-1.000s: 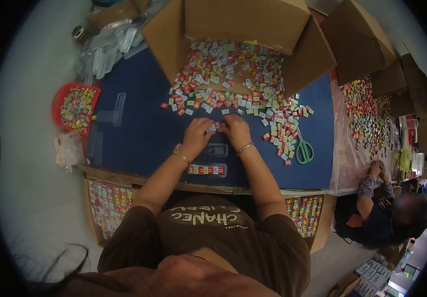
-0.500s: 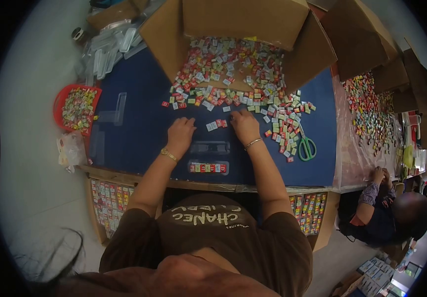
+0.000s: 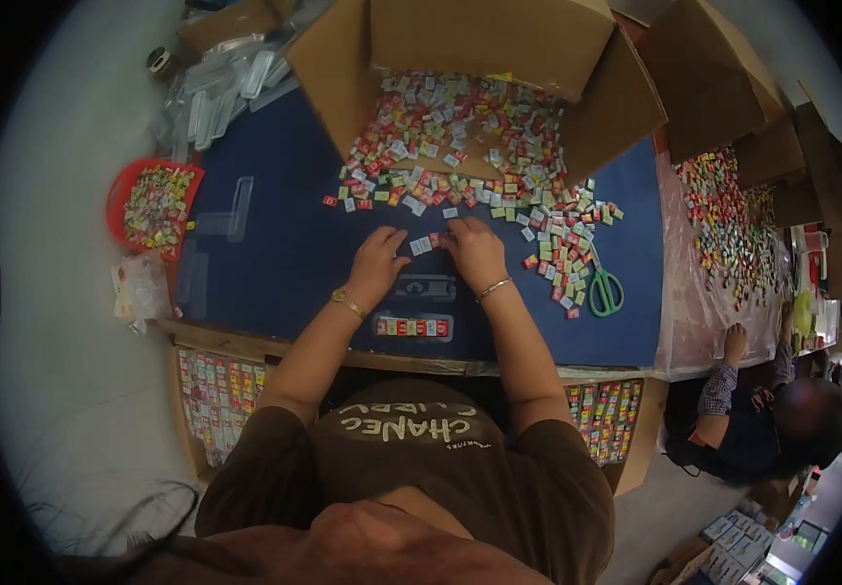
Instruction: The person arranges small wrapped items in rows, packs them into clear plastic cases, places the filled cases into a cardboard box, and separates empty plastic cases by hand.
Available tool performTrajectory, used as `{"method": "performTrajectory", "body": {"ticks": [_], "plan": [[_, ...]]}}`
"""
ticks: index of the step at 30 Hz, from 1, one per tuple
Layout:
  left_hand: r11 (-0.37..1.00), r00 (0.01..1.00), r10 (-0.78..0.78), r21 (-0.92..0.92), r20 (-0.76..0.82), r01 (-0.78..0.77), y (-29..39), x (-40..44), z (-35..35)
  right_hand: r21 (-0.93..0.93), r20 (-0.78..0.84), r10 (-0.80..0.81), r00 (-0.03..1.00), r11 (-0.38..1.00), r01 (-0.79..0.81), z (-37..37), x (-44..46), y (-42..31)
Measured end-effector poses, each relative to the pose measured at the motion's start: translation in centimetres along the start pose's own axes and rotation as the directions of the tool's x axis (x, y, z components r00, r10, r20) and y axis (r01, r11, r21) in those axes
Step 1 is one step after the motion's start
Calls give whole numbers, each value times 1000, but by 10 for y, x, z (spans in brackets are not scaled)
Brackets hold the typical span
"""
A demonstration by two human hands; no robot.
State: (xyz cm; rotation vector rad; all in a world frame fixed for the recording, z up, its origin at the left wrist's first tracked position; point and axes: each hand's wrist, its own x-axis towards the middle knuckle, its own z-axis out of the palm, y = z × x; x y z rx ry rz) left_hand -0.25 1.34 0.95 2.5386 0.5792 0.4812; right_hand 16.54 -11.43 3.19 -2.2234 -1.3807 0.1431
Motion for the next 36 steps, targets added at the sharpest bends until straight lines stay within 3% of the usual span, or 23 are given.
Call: {"method": "performTrajectory", "body": {"ticks": [3, 5, 9, 16, 21, 23, 27, 33, 36], "plan": [[995, 998, -52, -84, 32, 55, 4, 4, 2, 25, 20, -52, 998, 998, 52, 5, 6, -11], [998, 999, 37, 45, 9, -37, 7, 3, -4, 33, 13, -68, 998, 997, 68, 6, 7, -11], [996, 1000, -10, 87, 11, 9, -4, -3, -7, 53, 20, -66, 998, 996, 65, -1, 6, -12], [1000, 1000, -12, -23, -25, 11, 12, 3, 1, 60, 14, -97, 995, 994, 96, 8, 3, -11], [1000, 996, 17, -18, -88, -18, 3, -1, 13, 13, 33, -170, 985, 985, 170, 9, 7, -28], [998, 993, -64, -18, -100, 63, -1, -8, 8, -21, 66, -206, 976, 978, 208, 17, 9, -31], [998, 994, -55, 0, -97, 55, -6, -13, -1, -102, 106, -285, 953, 950, 295, 36, 11, -34], [999, 995, -19, -31, -94, 16, -7, -16, -8, -21, -8, -122, 993, 992, 122, 14, 6, -12], [1000, 998, -29, -14, -59, 28, -12, -17, -5, 61, 7, -140, 990, 988, 139, 13, 5, 7]]}}
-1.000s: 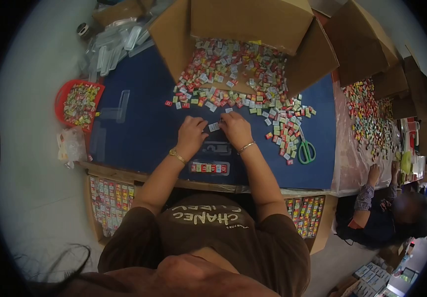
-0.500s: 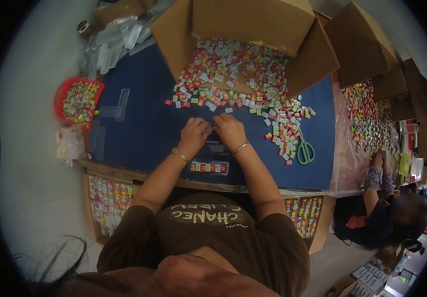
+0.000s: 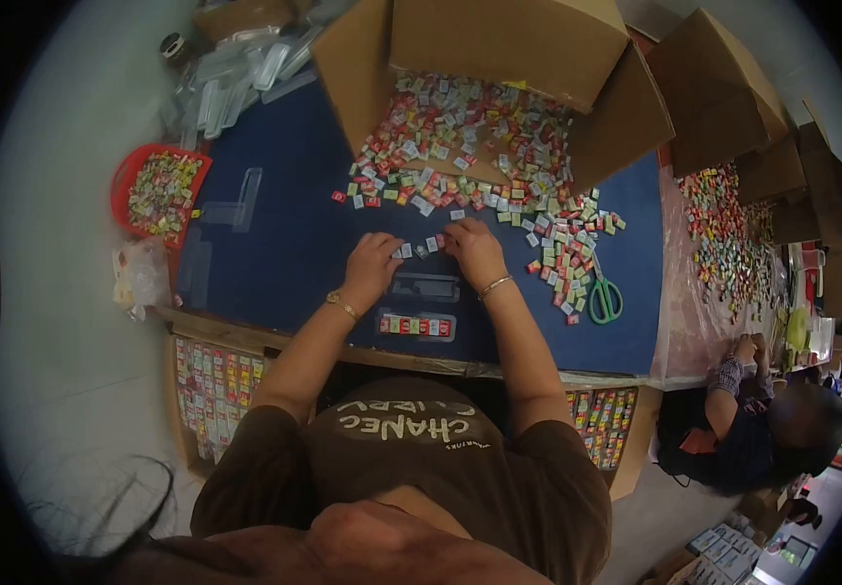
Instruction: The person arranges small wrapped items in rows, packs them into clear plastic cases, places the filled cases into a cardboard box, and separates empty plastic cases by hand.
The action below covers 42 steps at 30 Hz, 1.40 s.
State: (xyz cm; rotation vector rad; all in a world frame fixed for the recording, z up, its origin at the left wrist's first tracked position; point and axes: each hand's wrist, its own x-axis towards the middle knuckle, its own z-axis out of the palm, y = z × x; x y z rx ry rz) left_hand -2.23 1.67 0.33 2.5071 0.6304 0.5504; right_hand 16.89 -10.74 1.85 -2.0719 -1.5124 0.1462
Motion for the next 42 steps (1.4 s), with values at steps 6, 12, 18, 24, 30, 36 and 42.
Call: {"method": "performTrajectory", "body": {"ticks": [6, 12, 18, 24, 30, 36, 42], "plan": [[1000, 1000, -3, -28, 26, 4, 8, 0, -2, -26, 157, 70, 985, 997, -67, 3, -1, -12], [988, 984, -155, 5, -86, 156, -19, -38, -47, -41, 95, 27, 995, 999, -23, -5, 2, -25], [984, 979, -180, 22, 100, 179, -20, -48, -70, -13, 164, -247, 955, 967, 253, 15, 20, -54], [1000, 987, -5, -28, 163, 10, -25, -43, -54, 1, 212, -302, 930, 951, 308, 36, 24, -58], [965, 971, -239, 104, -26, 241, -27, -45, -54, -50, 223, -400, 889, 906, 420, 49, 32, -67], [995, 992, -93, 15, -89, 94, -18, -25, -45, 51, -83, -182, 980, 981, 187, 28, 43, -63], [998, 977, -57, 2, 207, 58, -5, 13, -21, 43, -34, -146, 989, 988, 147, 9, 34, -49]]}}
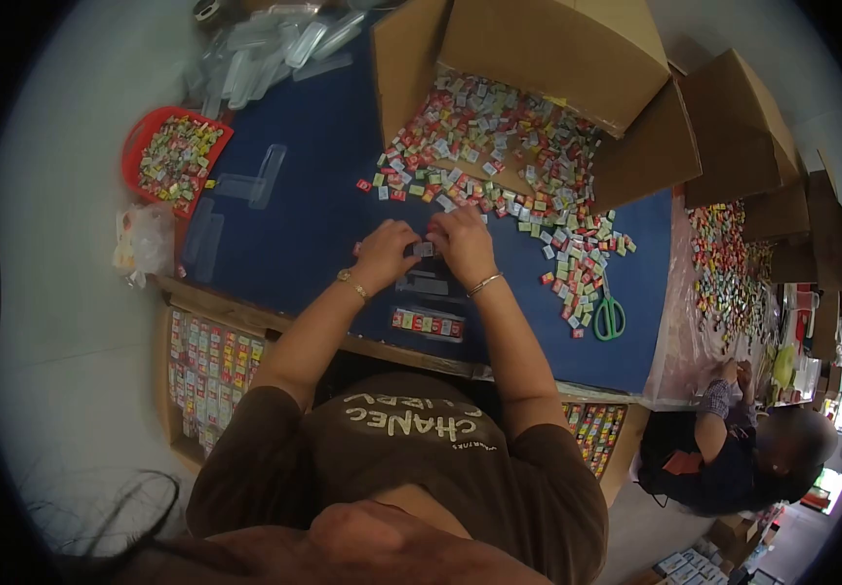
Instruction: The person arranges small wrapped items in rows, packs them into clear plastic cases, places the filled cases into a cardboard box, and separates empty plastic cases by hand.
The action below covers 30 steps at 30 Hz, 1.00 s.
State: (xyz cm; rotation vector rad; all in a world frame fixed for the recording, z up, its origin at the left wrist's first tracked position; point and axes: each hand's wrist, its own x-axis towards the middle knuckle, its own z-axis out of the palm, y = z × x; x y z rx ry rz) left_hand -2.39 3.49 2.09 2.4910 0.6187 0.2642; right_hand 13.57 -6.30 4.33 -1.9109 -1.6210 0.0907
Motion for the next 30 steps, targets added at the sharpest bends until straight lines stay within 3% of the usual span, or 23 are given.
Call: {"method": "performTrajectory", "body": {"ticks": [5, 7, 11, 13, 17, 24, 30], "plan": [[999, 996, -38, -7, -81, 37, -12, -15, -1, -6, 95, -31, 995, 999, 32, 14, -9, -11], [999, 993, -47, 6, -109, 48, -17, -21, -1, -95, 129, -112, 985, 988, 125, 25, -8, -17], [1000, 987, -22, 14, -159, 24, -17, -25, -3, -167, 180, -84, 980, 979, 115, 25, -9, -16], [1000, 985, 4, 7, -173, -2, -13, -24, -4, -126, 84, 1, 996, 992, 9, 7, -13, -10], [998, 997, 15, -52, -72, -19, -4, -18, -7, -189, 125, 188, 974, 969, -162, -19, -35, 24], [994, 994, 107, -16, -14, -108, -8, 2, 12, -77, 211, 158, 965, 986, -145, -10, -40, 32], [996, 996, 81, 50, -29, -80, 13, -1, 5, -41, 270, 230, 935, 973, -227, -14, -33, 23]]}}
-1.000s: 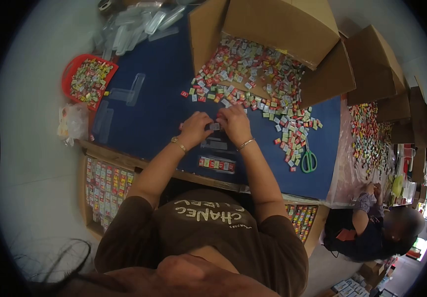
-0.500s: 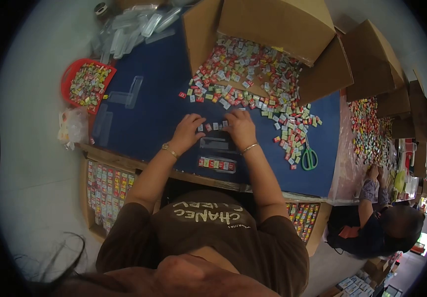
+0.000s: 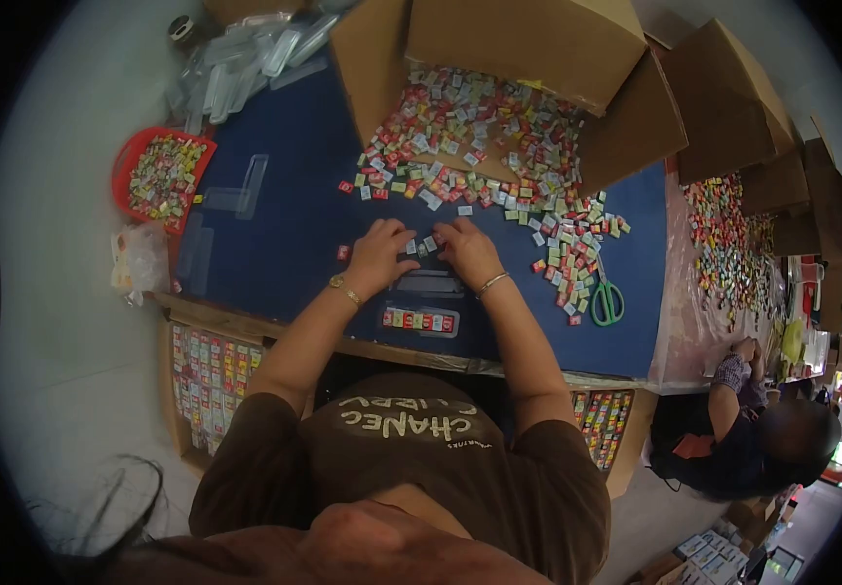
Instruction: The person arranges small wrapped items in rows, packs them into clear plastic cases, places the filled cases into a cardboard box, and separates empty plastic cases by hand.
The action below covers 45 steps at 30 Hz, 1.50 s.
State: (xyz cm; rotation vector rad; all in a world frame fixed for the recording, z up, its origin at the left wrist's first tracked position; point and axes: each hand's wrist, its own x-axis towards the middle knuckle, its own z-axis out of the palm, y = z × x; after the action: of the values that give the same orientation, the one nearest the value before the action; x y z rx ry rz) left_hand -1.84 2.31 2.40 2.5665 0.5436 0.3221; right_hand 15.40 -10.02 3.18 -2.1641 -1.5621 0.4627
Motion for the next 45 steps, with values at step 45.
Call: {"method": "performTrajectory", "body": {"ticks": [45], "plan": [[989, 970, 139, -20, -198, -145, 31, -58, 4, -114, -44, -103, 994, 989, 97, 4, -68, -15]]}}
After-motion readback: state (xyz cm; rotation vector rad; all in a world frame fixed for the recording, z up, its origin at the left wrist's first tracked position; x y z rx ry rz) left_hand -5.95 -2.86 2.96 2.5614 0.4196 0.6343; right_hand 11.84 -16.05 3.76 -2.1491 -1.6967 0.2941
